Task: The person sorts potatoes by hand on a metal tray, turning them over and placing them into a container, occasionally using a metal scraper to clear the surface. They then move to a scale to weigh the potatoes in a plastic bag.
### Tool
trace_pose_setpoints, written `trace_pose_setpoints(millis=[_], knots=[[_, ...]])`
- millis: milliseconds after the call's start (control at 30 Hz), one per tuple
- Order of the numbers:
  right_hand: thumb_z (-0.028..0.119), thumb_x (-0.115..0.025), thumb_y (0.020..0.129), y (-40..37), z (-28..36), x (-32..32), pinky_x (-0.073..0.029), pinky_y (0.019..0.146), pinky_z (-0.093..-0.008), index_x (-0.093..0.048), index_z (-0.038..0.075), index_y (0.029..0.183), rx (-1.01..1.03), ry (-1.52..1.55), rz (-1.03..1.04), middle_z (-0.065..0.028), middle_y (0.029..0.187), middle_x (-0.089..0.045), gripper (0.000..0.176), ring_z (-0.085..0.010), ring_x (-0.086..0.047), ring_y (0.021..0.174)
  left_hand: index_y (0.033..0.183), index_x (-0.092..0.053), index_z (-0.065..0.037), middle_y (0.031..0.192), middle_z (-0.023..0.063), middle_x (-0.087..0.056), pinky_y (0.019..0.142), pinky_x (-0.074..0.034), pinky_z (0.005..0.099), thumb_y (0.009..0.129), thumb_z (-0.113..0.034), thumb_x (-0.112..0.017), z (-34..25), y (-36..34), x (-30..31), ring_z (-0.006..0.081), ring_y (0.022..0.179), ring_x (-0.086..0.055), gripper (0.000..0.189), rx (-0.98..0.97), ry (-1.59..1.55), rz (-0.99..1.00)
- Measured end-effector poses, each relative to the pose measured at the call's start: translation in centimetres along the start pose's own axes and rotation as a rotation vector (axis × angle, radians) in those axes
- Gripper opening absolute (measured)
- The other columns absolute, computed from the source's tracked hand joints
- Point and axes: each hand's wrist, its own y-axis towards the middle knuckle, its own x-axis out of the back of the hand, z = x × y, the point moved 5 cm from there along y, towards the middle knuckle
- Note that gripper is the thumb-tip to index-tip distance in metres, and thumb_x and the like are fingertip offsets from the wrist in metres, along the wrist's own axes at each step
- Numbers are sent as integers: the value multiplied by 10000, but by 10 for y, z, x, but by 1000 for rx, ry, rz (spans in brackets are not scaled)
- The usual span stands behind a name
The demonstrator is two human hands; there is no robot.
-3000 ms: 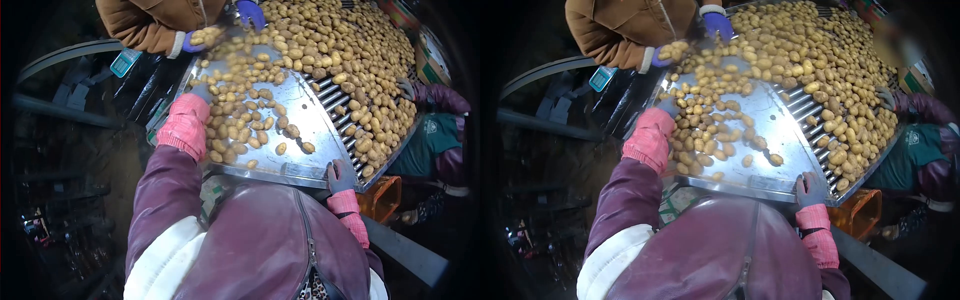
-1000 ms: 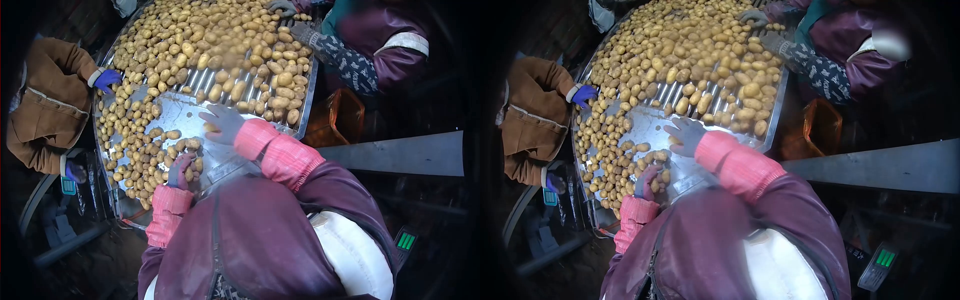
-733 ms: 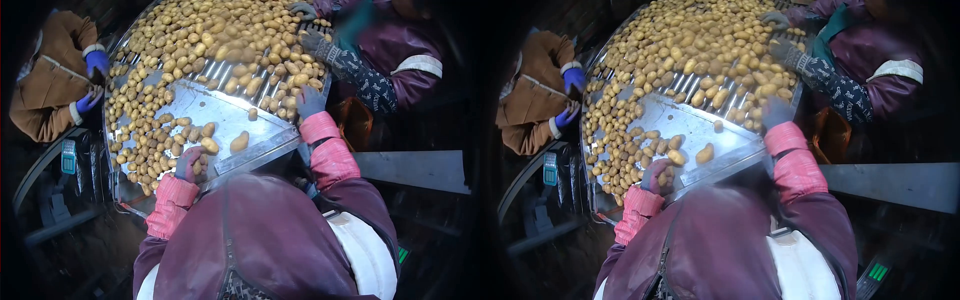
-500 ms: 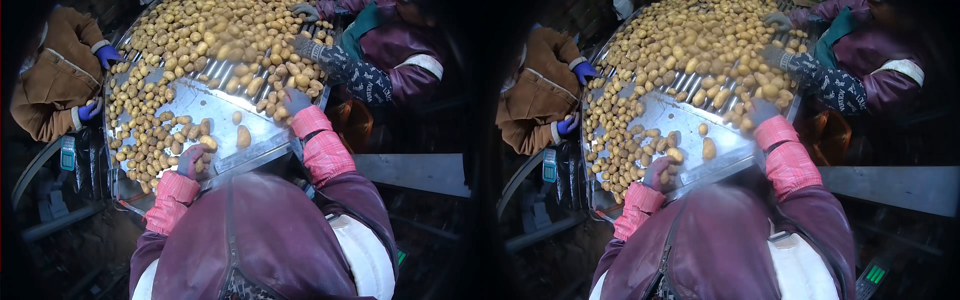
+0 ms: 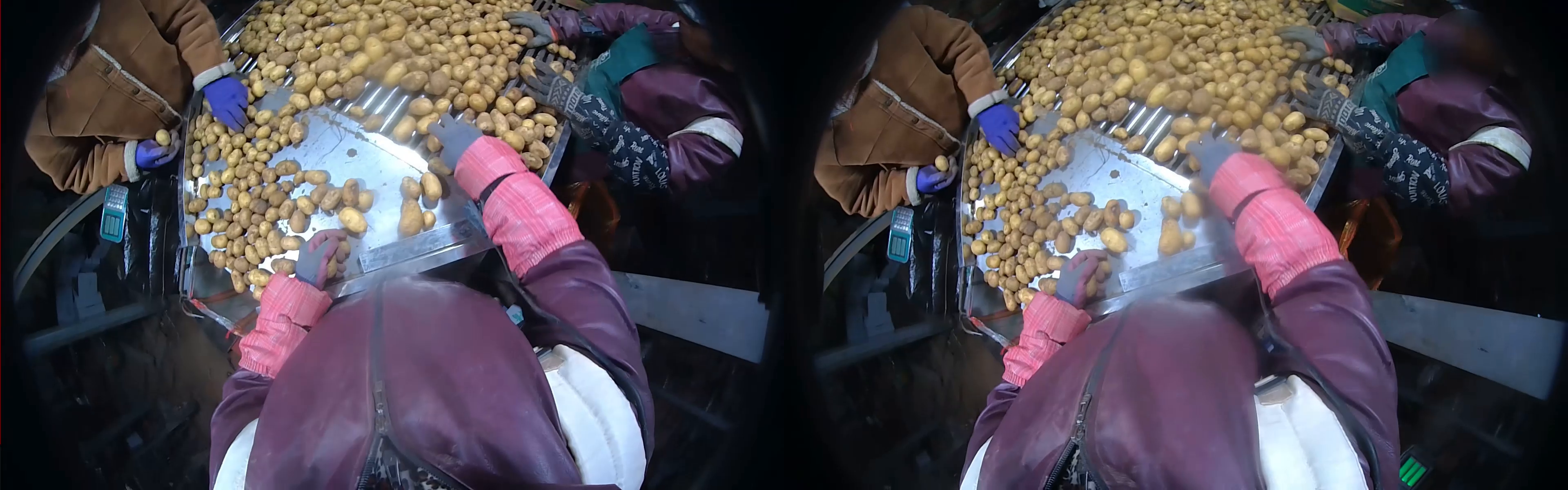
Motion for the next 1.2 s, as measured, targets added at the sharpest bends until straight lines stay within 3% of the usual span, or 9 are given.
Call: trace_pose_setpoints(millis=[400,500,600,800,933,1000,1033,1100,1200], knots=[[230,-701,792,-12,8,-18,-492,902,-391,-577,175,1280,88,35,90,-100,1220,-630,506,-316,-617,1116,1139,-599,-51,705,26,-549,463,-455,257,953,-190,-523,-1,-3,-6,119,522,-512,244,-17,-19,26],[193,-720,809,-30,-4,-15,-524,782,-347,-619,121,1196,-8,627,-18,-114,1020,-672,407,-241,-670,907,1149,-595,-49,708,25,-545,457,-442,249,948,-184,-539,5,3,-4,115,516,-498,248,-25,-34,50],[272,-777,758,-51,-2,-67,-515,840,-358,-584,75,1312,-16,1201,49,-149,1189,-649,619,-252,-630,1070,1166,-585,-41,725,19,-544,453,-408,235,938,-164,-565,7,4,-22,105,513,-475,260,6,-53,130],[290,-793,737,-83,59,-104,-491,855,-341,-603,49,1273,97,1183,210,-150,1140,-660,617,-231,-636,1014,1233,-536,-28,939,52,-624,588,-461,231,891,-97,-616,1,44,-85,105,733,-577,358,-152,115,427],[249,-780,743,-90,77,-72,-468,898,-327,-610,23,1233,105,1069,217,-131,1124,-663,566,-230,-624,1022,1261,-502,-22,1017,100,-634,489,-468,259,876,-77,-555,-11,41,-91,144,641,-605,392,118,-8,333],[227,-777,763,-94,79,-67,-454,967,-327,-579,-13,1273,157,1102,234,-131,1199,-634,597,-234,-593,1100,1243,-508,-13,993,112,-628,428,-430,264,866,-81,-524,-15,34,-97,141,576,-578,383,60,-14,321],[169,-752,776,-94,84,-79,-444,997,-324,-584,3,1283,190,1539,342,-116,1220,-614,560,-222,-580,1131,1237,-511,-7,995,116,-627,429,-436,266,862,-80,-521,-28,20,-103,143,572,-577,382,35,13,328],[113,-741,751,-101,77,-91,-449,920,-304,-624,20,1212,85,1718,288,-78,1100,-637,485,-176,-582,1043,1246,-508,16,1028,140,-627,437,-476,291,873,-117,-556,-31,18,-103,162,553,-584,399,-184,118,427],[61,-732,721,-127,52,-78,-457,846,-282,-665,39,1124,34,1993,118,-39,987,-659,409,-130,-583,950,1263,-502,20,1062,148,-637,441,-470,289,936,-200,-592,-56,-1,-112,157,534,-578,404,-39,-99,482]])
